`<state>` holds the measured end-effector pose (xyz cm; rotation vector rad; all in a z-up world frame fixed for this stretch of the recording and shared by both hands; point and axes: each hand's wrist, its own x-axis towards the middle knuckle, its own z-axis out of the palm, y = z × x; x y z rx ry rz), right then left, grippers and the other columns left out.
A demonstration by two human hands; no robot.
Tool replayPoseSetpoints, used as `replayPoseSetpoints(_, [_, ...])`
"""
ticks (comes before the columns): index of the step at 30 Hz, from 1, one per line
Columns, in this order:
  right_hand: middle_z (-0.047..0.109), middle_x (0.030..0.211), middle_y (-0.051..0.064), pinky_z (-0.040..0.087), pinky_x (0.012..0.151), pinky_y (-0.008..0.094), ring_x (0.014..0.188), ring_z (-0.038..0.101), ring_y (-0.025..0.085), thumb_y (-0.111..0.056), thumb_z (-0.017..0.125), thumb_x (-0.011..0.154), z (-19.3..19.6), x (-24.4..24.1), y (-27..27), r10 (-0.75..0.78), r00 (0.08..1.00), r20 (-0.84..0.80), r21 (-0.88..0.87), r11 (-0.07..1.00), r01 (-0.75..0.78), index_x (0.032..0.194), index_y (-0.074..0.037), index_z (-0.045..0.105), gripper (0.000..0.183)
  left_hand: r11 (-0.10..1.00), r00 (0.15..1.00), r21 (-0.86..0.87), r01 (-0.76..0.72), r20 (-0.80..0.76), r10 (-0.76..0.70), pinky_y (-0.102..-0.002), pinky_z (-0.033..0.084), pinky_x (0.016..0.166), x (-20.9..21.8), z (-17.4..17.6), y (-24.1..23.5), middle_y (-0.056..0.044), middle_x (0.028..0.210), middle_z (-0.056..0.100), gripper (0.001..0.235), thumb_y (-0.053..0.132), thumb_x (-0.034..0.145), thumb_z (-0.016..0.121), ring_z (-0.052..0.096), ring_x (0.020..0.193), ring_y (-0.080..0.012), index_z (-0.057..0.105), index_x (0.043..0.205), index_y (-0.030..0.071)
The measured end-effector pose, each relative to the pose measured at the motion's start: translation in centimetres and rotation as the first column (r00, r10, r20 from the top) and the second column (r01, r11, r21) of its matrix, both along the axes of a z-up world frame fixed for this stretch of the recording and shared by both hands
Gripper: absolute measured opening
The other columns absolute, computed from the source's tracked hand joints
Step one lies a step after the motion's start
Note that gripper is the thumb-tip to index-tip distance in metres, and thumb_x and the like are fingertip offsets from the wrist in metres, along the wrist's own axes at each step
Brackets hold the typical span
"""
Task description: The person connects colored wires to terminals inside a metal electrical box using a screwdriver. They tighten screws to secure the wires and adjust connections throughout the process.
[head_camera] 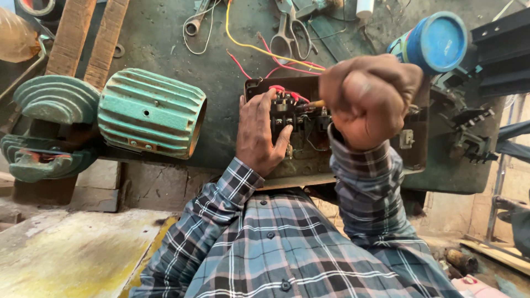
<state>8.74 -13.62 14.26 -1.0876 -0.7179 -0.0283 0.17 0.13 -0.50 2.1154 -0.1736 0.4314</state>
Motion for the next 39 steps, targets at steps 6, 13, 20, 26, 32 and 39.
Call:
replayPoseSetpoints(6, [0.029,0.050,0.007,0.024,0.035,0.029,0.037,0.027,0.010,-0.008,0.046,0.096,-1.6,-2.0,-1.6,-0.171,0.982,0.077,0.040,0.985,0.169,0.062,-0.008,0.030,0.038,0.997,1.000,-0.072,0.012,-0.010,-0.012,-0.058,0.023,0.128,0.0,0.4,0.2,-0.016,0.138,0.054,0.080,0.016,0.086,0.079,0.049,0.136,-0.0357,0.036,0.153,0.002])
replayPoseSetpoints(13, [0.031,0.053,0.002,0.027,0.039,0.031,0.044,0.022,0.010,-0.018,0.036,0.100,-2.6,-4.2,-7.0,-0.155,0.976,0.151,0.287,0.952,0.107,0.071,-0.014,0.035,0.029,0.977,0.992,-0.190,-0.096,0.062,0.109,-0.045,0.037,0.124,-2.9,1.3,2.3,-0.022,0.153,0.043,0.071,0.015,0.094,0.073,0.042,0.146,-0.0384,0.036,0.153,0.002])
replayPoseSetpoints(20, [0.035,0.049,-0.007,0.026,0.043,0.028,0.042,0.026,0.008,-0.027,0.049,0.095,-2.6,-10.7,-15.2,-0.177,0.975,0.136,0.143,0.977,0.158,0.063,-0.022,0.042,0.033,0.992,0.978,-0.066,-0.110,-0.186,0.097,-0.044,0.045,0.110,-4.7,-0.2,3.9,-0.023,0.150,0.048,0.075,0.013,0.092,0.069,0.050,0.137,-0.0396,0.032,0.156,-0.002])
replayPoseSetpoints(26, [0.038,0.053,-0.012,0.025,0.045,0.021,0.044,0.031,0.002,-0.035,0.061,0.087,-4.5,-16.4,-22.6,-0.502,0.853,0.145,0.241,0.853,0.462,0.063,-0.028,0.042,0.032,0.994,0.979,-0.004,-0.109,-0.171,0.107,-0.044,0.044,0.114,-3.6,-1.9,2.7,-0.025,0.148,0.052,0.074,0.006,0.092,0.064,0.053,0.136,-0.0412,0.034,0.158,-0.001])
replayPoseSetpoints(32, [0.038,0.053,-0.019,0.025,0.045,0.016,0.040,0.033,-0.007,-0.023,0.065,0.074,-9.2,-22.2,-32.3,-0.719,0.695,0.021,0.396,0.644,0.655,0.059,-0.031,0.039,0.031,0.990,0.977,0.031,-0.136,-0.163,0.139,-0.044,0.042,0.119,-4.6,-1.9,1.7,-0.025,0.154,0.049,0.068,0.001,0.096,0.056,0.050,0.143,-0.0420,0.033,0.160,-0.001])
replayPoseSetpoints(39, [0.037,0.052,-0.015,0.024,0.051,0.016,0.044,0.031,-0.005,-0.011,0.061,0.078,-16.4,-24.4,-42.3,-0.638,0.768,-0.049,0.313,0.721,0.618,0.058,-0.027,0.035,0.037,0.981,0.975,0.008,-0.193,-0.113,0.193,-0.046,0.036,0.123,-6.6,-2.5,-1.2,-0.027,0.157,0.042,0.068,0.001,0.096,0.055,0.044,0.147,-0.0428,0.029,0.159,-0.004])
